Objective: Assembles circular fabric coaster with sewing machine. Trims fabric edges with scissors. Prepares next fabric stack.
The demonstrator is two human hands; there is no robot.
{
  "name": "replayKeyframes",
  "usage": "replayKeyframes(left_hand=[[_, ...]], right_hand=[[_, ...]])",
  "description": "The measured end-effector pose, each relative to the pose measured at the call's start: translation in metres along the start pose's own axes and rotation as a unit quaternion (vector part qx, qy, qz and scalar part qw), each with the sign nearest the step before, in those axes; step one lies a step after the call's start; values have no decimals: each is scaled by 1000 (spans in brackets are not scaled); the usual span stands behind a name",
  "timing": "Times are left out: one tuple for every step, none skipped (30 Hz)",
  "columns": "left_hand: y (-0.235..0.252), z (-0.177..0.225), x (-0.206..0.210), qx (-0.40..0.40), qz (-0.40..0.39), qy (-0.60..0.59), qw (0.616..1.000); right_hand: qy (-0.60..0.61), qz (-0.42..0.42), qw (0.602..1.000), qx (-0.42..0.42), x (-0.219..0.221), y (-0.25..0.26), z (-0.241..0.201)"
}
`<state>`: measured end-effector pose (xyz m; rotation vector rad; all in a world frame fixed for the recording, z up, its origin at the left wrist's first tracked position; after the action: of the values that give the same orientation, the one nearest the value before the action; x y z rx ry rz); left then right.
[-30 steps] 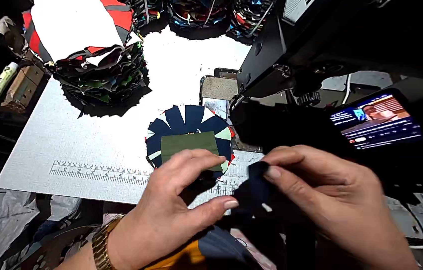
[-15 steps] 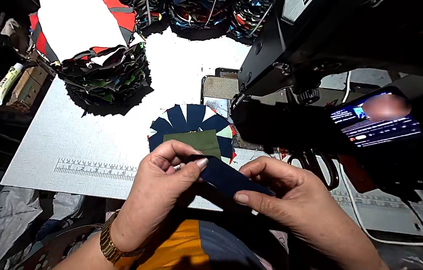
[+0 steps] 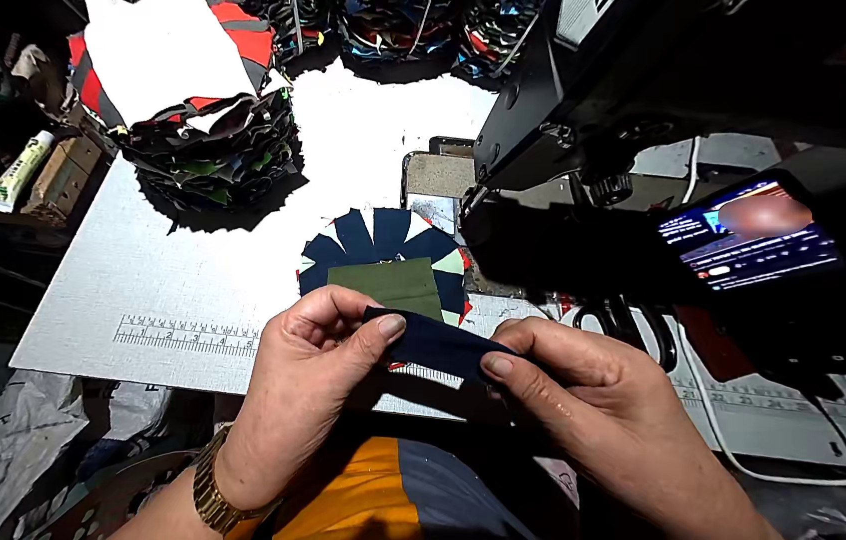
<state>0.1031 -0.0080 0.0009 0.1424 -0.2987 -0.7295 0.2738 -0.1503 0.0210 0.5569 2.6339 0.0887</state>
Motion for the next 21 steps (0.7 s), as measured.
replayKeyframes(left_hand=[[-1, 0, 0, 1, 5, 4, 1000], [-2, 0, 0, 6, 8, 11, 1000], [-2, 0, 0, 14, 8, 19, 1000], [-2, 0, 0, 25, 6, 28, 999], [-3, 0, -1, 39, 2, 40, 998], [-2, 0, -2, 54, -1, 51, 997], [-2, 1, -2, 64, -5, 61, 996], [-2, 2, -3, 70, -9, 73, 995], [-2, 3, -4, 78, -17, 93, 992], [-2, 4, -4, 92, -26, 120, 988], [-2, 5, -5, 115, -34, 156, 980], [-3, 6, -6, 146, -40, 199, 968], [-3, 6, -7, 180, -45, 241, 953], [-4, 7, -9, 213, -48, 275, 936], [-6, 7, -11, 239, -52, 298, 923], [-7, 8, -12, 258, -56, 302, 916], [-8, 9, -13, 272, -55, 294, 915], [-9, 9, -14, 278, -51, 272, 920], [-10, 8, -15, 276, -45, 243, 929], [-10, 8, -16, 267, -37, 211, 940], [-11, 7, -17, 256, -32, 180, 949]], right_hand=[[-8, -2, 1000, -13, 0, 0, -1], [-15, -5, 1000, -26, 0, 0, -1], [-22, -4, 999, -41, 0, 0, -2], [-33, 1, 998, -59, -1, 1, -3], [-47, 10, 996, -75, -1, 1, -4], [-59, 18, 994, -87, -1, 1, -5], [-62, 28, 993, -95, -1, 0, -6], [-59, 37, 993, -100, -1, 0, -6], [-49, 41, 993, -103, -1, 0, -7], [-34, 43, 993, -103, -1, -1, -8], [-14, 42, 994, -101, -1, -1, -9], [8, 39, 994, -98, -1, -1, -9], [30, 34, 994, -97, 0, -2, -8], [50, 27, 994, -93, 1, -3, -7], [69, 19, 994, -88, 2, -4, -6], [81, 14, 994, -78, 4, -5, -5], [87, 10, 994, -67, 6, -6, -4], [88, 4, 995, -54, 8, -7, -2], [89, -5, 995, -41, 10, -8, -1], [91, -14, 995, -28, 12, -8, 0], [95, -21, 995, -17, 14, -7, 2]])
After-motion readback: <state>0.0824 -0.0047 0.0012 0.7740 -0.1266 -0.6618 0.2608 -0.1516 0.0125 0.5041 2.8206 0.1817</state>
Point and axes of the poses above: each hand's wrist, its own y-axis towards the middle knuckle, its own x-axis out of the palm, z = x × y, the point moved 2 cm from there along y, towards the middle knuckle, and after that the axes turned 8 degrees about x, right-handed, at the moved point
